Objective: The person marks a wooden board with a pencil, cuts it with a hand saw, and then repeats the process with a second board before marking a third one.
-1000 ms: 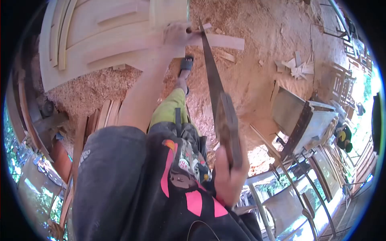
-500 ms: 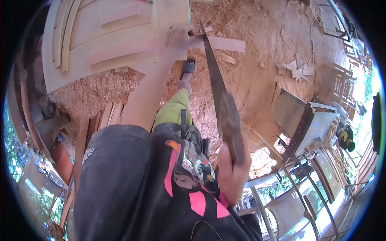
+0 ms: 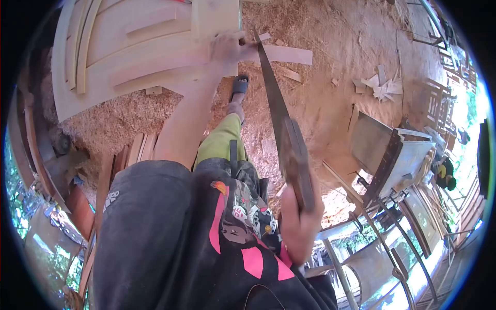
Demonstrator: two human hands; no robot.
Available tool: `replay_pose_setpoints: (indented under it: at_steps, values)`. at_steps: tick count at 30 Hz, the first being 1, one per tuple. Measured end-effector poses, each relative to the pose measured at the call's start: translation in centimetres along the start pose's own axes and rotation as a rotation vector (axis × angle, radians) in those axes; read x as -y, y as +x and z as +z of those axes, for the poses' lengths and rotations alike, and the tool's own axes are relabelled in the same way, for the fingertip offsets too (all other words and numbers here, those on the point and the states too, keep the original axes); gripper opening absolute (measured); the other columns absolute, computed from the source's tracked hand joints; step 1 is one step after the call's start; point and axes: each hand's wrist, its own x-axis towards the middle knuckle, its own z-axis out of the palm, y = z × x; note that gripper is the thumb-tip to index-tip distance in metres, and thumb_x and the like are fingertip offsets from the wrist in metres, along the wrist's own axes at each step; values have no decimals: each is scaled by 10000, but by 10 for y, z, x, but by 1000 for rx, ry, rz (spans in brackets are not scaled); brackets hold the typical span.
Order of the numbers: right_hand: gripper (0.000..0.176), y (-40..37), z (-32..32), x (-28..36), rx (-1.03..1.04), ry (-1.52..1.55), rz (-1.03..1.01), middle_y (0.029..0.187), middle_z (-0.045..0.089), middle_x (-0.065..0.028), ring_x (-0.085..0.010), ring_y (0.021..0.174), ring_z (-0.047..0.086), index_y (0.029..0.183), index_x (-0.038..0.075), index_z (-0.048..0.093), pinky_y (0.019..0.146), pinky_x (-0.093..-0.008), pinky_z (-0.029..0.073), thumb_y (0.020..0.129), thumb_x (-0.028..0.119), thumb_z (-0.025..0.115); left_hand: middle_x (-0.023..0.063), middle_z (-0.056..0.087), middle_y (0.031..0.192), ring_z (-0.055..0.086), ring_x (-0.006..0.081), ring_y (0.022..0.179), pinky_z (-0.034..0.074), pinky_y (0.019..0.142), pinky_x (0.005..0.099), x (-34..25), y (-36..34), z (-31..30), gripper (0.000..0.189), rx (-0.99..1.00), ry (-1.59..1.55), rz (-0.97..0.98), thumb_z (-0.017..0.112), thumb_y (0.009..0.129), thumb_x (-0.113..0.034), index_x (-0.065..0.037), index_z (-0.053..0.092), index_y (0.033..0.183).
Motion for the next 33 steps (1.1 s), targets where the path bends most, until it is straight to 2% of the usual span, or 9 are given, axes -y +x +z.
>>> replay_pose_setpoints:
  at_steps: [4, 7, 9, 10, 13, 19, 25, 29, 33]
  values:
    - [525, 45, 23, -34, -25, -203, -199, 1258, 678, -269, -429, 1150, 689, 1475, -28, 484, 953, -408, 536, 991, 129, 611, 65, 707, 878, 691, 321, 872, 505, 764, 458, -9, 2, -6, 388, 27, 15, 20, 760, 846, -519, -142, 699, 777]
    - [499, 134, 56, -23, 47, -141, -27, 1186, 690, -276, -473, 1080, 684, 1447, -25, 502, 912, -436, 540, 993, 152, 605, 66, 704, 873, 697, 326, 888, 509, 777, 462, -2, 9, -8, 399, -7, 12, -32, 757, 845, -536, -142, 704, 801]
    - [479, 138, 39, -13, 148, -230, 106, 1146, 695, -278, -462, 1024, 694, 1425, -26, 517, 875, -456, 539, 995, 166, 605, 83, 737, 837, 714, 301, 870, 525, 798, 455, -5, 3, -6, 460, 528, 142, -218, 743, 843, -585, -125, 744, 825]
    - [479, 118, 33, -21, 116, -227, 109, 1146, 695, -278, -462, 1024, 694, 1425, -26, 517, 875, -456, 539, 995, 166, 605, 83, 737, 837, 714, 301, 870, 525, 798, 455, -12, 2, 3, 460, 532, 132, -187, 743, 843, -585, -125, 744, 825]
    - [474, 69, 28, -36, -13, -126, -193, 1147, 702, -270, -419, 989, 714, 1430, -24, 516, 852, -434, 548, 997, 148, 602, 46, 742, 923, 688, 287, 1013, 513, 838, 448, 16, 2, 19, 337, -35, -2, -13, 767, 838, -506, -172, 742, 873]
    - [501, 19, 7, -13, -24, -100, -122, 1114, 715, -264, -384, 1016, 742, 1463, -6, 495, 832, -439, 559, 996, 135, 605, 45, 738, 886, 677, 282, 981, 511, 825, 468, -3, 1, -5, 387, 41, 76, -50, 775, 814, -548, -163, 738, 823]
    - [431, 200, 76, -47, 24, -157, -133, 962, 691, -311, -513, 882, 666, 1354, -11, 549, 746, -517, 523, 1002, 233, 597, 43, 721, 847, 668, 286, 960, 502, 798, 482, -15, 3, -8, 422, 45, 69, -44, 779, 808, -564, -147, 716, 787]
    - [408, 125, 42, -7, 4, -157, -85, 925, 677, -273, -414, 869, 692, 1343, -20, 563, 769, -457, 528, 1000, 195, 607, 38, 718, 852, 668, 280, 973, 497, 828, 471, -4, 17, -3, 398, 38, 49, -58, 780, 812, -543, -152, 712, 779]
    - [524, 0, -18, 27, 26, -105, 24, 1187, 711, -197, -301, 1034, 710, 1471, -54, 485, 906, -392, 541, 986, 98, 608, 31, 714, 871, 668, 283, 947, 485, 870, 453, -5, -1, -6, 404, -32, 36, -6, 775, 811, -550, -153, 705, 777]
